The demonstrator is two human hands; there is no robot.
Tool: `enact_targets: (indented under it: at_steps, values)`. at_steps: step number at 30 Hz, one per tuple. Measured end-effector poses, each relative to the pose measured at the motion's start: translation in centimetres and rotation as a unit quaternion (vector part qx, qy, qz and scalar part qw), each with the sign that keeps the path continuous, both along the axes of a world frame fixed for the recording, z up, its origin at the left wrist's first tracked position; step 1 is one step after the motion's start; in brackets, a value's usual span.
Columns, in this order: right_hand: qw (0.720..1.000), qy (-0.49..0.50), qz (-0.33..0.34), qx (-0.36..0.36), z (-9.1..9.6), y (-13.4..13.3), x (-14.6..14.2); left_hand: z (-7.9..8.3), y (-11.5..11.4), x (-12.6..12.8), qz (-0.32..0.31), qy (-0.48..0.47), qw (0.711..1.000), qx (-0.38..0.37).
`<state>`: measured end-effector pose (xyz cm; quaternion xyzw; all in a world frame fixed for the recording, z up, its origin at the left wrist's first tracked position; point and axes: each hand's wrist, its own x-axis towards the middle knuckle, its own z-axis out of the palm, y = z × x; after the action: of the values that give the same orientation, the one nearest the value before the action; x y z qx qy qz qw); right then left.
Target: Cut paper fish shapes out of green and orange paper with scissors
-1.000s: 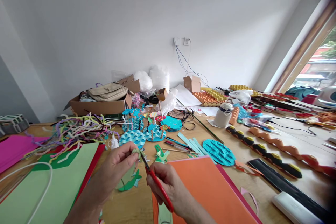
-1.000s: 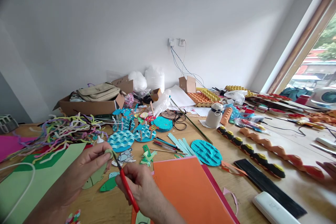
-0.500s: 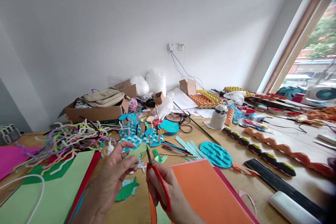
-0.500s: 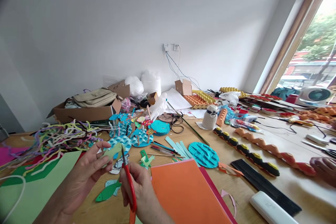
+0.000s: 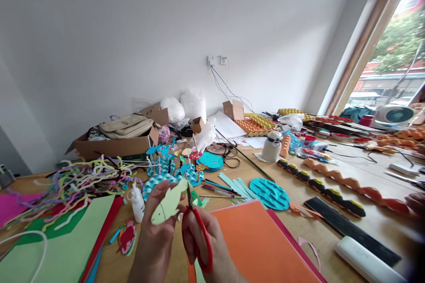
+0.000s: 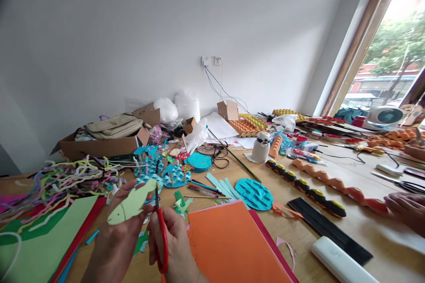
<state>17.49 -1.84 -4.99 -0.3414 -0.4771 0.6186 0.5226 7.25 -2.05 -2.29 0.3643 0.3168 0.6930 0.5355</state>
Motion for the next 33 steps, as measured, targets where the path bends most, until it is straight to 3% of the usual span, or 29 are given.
enact_targets:
  at_steps: [8, 13, 18, 23, 29, 33]
  values:
    - [0.999, -0.026, 0.032, 0.021, 0.0, -0.5, -0.6, -0.5, 0.4, 0.1, 0.132, 0.13, 0.982, -0.044]
    - [0.997, -0.051, 0.051, -0.018, 0.1, -0.8, -1.2, 0.0, 0.4, -0.2, 0.108, 0.121, 0.986, -0.039]
    - [0.995, -0.067, 0.067, -0.011, 0.4, -1.1, -1.0, -0.2, 0.6, -0.3, 0.078, 0.094, 0.992, -0.021]
    - [0.995, -0.071, 0.068, 0.012, 0.3, -1.1, -0.8, -0.6, 0.7, -0.4, 0.106, 0.086, 0.99, -0.025]
    - [0.995, -0.077, 0.045, 0.047, -0.5, -1.1, -1.0, -0.1, 0.2, 0.2, 0.169, 0.073, 0.979, -0.083]
    - [0.994, -0.086, 0.032, 0.063, -0.5, -1.0, -1.1, 0.3, 0.0, 0.4, 0.16, 0.072, 0.982, -0.068]
